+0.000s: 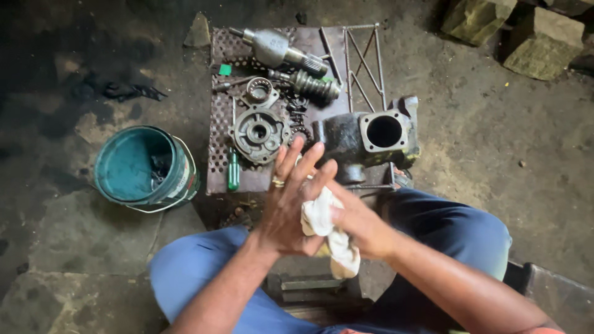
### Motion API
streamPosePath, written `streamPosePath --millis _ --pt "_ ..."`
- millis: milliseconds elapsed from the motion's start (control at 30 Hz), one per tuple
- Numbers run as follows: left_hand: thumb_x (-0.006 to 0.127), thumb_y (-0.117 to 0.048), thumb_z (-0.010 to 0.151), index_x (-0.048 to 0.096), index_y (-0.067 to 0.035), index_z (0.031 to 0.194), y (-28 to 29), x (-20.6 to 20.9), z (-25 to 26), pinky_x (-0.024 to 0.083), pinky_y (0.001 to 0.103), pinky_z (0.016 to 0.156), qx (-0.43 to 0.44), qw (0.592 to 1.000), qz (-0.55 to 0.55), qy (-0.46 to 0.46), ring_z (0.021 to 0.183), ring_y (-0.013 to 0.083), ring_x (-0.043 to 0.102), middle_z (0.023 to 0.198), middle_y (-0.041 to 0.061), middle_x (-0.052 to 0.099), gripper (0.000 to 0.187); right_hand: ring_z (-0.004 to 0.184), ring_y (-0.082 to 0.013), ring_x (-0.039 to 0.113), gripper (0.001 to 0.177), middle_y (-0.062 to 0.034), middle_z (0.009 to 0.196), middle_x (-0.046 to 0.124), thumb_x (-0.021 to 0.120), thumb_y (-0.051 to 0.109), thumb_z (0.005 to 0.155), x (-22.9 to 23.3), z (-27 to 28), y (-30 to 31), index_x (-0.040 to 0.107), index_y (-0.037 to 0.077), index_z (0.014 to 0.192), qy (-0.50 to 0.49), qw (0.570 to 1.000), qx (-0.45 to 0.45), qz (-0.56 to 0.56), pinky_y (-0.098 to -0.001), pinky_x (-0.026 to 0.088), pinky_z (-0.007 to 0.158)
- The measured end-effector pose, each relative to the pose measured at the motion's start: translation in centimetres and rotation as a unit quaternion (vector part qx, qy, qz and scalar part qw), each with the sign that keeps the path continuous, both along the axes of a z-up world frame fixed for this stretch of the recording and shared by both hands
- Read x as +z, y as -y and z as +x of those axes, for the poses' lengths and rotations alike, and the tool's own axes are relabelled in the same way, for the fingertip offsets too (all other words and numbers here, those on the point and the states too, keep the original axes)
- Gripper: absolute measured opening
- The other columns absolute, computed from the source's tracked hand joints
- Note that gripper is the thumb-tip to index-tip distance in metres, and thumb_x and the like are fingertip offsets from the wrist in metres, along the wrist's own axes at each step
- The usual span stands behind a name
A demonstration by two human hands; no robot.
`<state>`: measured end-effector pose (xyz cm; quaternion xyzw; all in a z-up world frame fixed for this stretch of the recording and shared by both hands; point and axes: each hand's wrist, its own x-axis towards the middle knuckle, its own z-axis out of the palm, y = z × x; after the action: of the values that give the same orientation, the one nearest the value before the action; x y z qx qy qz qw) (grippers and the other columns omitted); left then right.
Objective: The person cleans and assembles metal engine components by hand and using a screwdriver. The person wipes the interior and exterior of a metal housing with a cloth and inserts a metal shaft and bearing into the assembly.
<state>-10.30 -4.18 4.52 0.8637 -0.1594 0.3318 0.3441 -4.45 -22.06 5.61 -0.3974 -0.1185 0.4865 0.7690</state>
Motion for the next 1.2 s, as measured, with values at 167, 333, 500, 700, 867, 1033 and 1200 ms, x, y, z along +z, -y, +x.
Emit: streamPosePath --millis 167,333,500,700,867,1033,1200 --pt "0.049 -0.044 0.105 -0.002 -0.001 0.163 3.3 0.8 0.3 0.010 0.057 0.133 -0.042 0.998 -0.047 0.008 0.155 0.0501 0.013 0.166 0.033 0.006 0.088 0.129 -0.0213 0.061 0.063 -0.0149 0.144 0.063 0.058 0.039 0.102 0.8 2.7 0.3 0.052 -0.001 0.150 0.325 0.929 -0.118 -0.132 -0.0361 0.048 0.111" --pt "0.075 -0.039 0.084 0.042 -0.022 0.156 2.6 1.4 -1.2 0.026 0.055 0.126 -0.094 0.994 -0.029 -0.045 0.149 0.0535 0.030 0.166 0.019 0.023 0.081 0.129 -0.0258 0.059 0.071 -0.0149 0.146 0.056 0.057 0.040 0.100 3.8 4.1 -0.6 0.038 0.002 0.157 0.167 0.967 -0.190 0.006 -0.0391 0.046 0.111" --pt "0.079 -0.007 0.088 0.051 -0.027 0.150 -1.8 -0.1 -0.6 0.052 0.045 0.121 -0.040 0.990 -0.134 0.021 0.146 0.0421 0.050 0.164 0.022 0.023 0.070 0.113 -0.0147 0.065 0.056 -0.0109 0.131 0.069 0.064 0.019 0.096 2.5 1.7 -2.1 0.051 0.003 0.149 0.191 0.979 -0.017 -0.064 -0.0302 0.054 0.096" --pt "0.071 -0.003 0.084 0.071 -0.019 0.131 -4.7 2.1 -2.5 0.060 0.039 0.099 -0.024 0.984 -0.175 -0.022 0.126 0.0350 0.070 0.140 0.021 0.062 0.050 0.099 -0.0135 0.067 0.025 -0.0136 0.120 0.072 0.078 0.001 0.088 3.3 1.4 -2.8 0.064 -0.003 0.108 0.433 0.879 -0.139 -0.142 -0.0285 0.059 0.085" --pt "0.070 -0.006 0.082 0.069 -0.015 0.123 -11.6 6.2 0.1 0.058 0.039 0.095 0.003 0.930 -0.364 0.039 0.116 0.0327 0.068 0.130 0.019 0.062 0.041 0.096 -0.0207 0.075 0.016 -0.0157 0.113 0.073 0.069 0.005 0.096 9.4 4.8 0.0 0.067 -0.004 0.109 0.386 0.890 -0.223 -0.099 -0.0358 0.065 0.088" --pt "0.068 -0.008 0.081 0.068 -0.011 0.114 -15.5 7.0 0.7 0.057 0.038 0.091 -0.061 0.843 -0.527 0.087 0.107 0.0304 0.067 0.119 0.017 0.062 0.033 0.070 -0.0158 0.072 0.013 -0.0137 0.099 0.073 0.067 0.011 0.102 9.7 10.9 1.6 0.066 -0.002 0.103 0.443 0.844 -0.297 -0.051 -0.0290 0.061 0.063" --pt "0.067 -0.011 0.080 0.067 -0.007 0.105 -17.6 6.6 1.4 0.056 0.037 0.087 -0.113 0.796 -0.581 0.126 0.097 0.0281 0.065 0.108 0.015 0.063 0.025 0.077 -0.0184 0.072 0.020 -0.0185 0.102 0.074 0.069 0.008 0.117 6.1 13.5 3.3 0.065 -0.008 0.106 0.488 0.807 -0.329 -0.049 -0.0292 0.060 0.068"
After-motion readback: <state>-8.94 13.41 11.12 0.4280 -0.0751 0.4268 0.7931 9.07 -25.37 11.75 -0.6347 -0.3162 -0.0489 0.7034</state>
